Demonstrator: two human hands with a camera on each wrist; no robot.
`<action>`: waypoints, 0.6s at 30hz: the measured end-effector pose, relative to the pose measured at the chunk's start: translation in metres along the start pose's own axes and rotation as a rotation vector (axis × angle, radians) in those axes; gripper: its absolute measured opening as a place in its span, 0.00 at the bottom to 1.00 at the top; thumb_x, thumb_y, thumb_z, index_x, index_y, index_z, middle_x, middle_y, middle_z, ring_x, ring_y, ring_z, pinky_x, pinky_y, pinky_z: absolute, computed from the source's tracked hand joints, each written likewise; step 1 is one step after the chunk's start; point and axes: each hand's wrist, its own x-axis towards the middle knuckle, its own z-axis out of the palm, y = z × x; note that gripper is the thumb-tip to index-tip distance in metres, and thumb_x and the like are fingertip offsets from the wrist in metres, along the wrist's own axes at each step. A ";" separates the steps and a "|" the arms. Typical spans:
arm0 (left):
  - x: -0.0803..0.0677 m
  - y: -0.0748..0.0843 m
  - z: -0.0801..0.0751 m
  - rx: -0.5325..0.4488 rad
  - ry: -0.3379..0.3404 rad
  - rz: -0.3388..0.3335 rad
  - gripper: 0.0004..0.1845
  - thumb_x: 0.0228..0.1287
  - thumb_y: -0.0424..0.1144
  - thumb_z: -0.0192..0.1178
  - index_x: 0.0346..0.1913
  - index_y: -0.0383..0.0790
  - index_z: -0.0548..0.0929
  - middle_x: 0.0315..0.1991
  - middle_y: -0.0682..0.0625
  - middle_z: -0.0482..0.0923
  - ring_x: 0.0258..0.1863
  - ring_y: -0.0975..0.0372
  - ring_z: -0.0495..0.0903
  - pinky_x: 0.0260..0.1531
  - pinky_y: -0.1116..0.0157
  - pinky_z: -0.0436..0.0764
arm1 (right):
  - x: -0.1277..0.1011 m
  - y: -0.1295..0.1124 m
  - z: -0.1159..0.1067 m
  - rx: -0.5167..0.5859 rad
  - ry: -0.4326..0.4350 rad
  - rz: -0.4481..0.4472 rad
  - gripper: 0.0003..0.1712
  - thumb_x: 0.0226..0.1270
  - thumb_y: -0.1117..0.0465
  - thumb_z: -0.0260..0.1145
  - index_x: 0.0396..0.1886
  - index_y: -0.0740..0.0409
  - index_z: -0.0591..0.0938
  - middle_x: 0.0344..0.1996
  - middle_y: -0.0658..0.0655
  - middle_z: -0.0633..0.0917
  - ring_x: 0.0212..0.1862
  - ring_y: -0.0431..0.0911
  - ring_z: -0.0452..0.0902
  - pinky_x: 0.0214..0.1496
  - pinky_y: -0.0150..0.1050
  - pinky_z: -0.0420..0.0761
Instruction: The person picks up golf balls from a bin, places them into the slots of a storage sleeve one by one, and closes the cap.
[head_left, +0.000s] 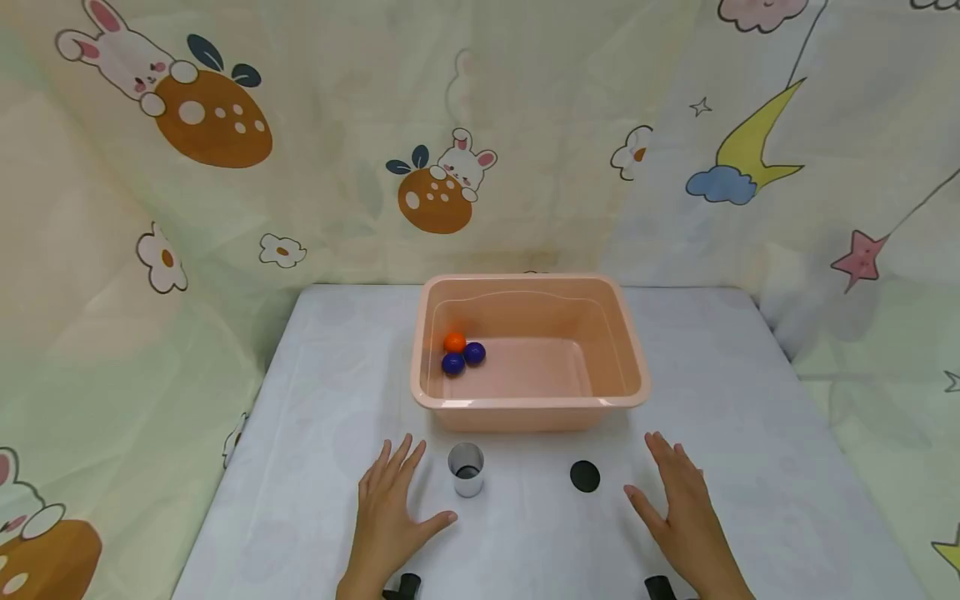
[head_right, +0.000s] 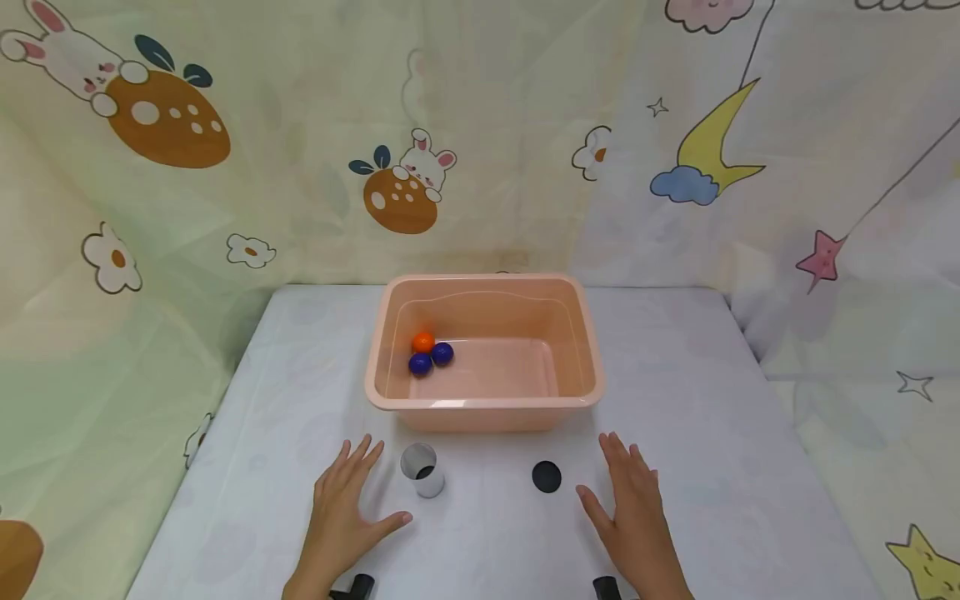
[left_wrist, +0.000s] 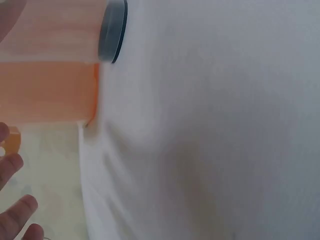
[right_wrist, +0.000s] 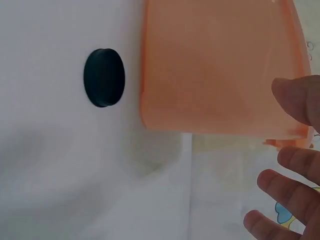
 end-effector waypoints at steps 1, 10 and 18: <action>0.000 0.000 0.001 -0.013 0.000 0.008 0.59 0.38 0.55 0.91 0.77 0.40 0.77 0.79 0.39 0.71 0.79 0.33 0.61 0.69 0.31 0.63 | 0.001 0.000 -0.003 0.010 0.007 -0.015 0.46 0.70 0.61 0.78 0.81 0.66 0.65 0.77 0.79 0.67 0.77 0.82 0.55 0.73 0.86 0.47; 0.005 0.004 0.013 -0.102 -0.034 0.041 0.56 0.39 0.50 0.91 0.75 0.40 0.78 0.76 0.41 0.75 0.78 0.35 0.65 0.69 0.32 0.66 | 0.012 -0.002 -0.028 -0.002 -0.012 -0.045 0.50 0.68 0.59 0.79 0.83 0.65 0.64 0.74 0.78 0.72 0.75 0.81 0.60 0.76 0.82 0.52; 0.011 0.007 0.019 -0.150 -0.080 0.034 0.54 0.42 0.47 0.91 0.76 0.41 0.78 0.74 0.45 0.78 0.75 0.40 0.72 0.71 0.35 0.69 | 0.021 -0.007 -0.049 -0.057 -0.013 -0.090 0.47 0.66 0.59 0.81 0.81 0.62 0.69 0.71 0.75 0.77 0.68 0.74 0.74 0.62 0.76 0.76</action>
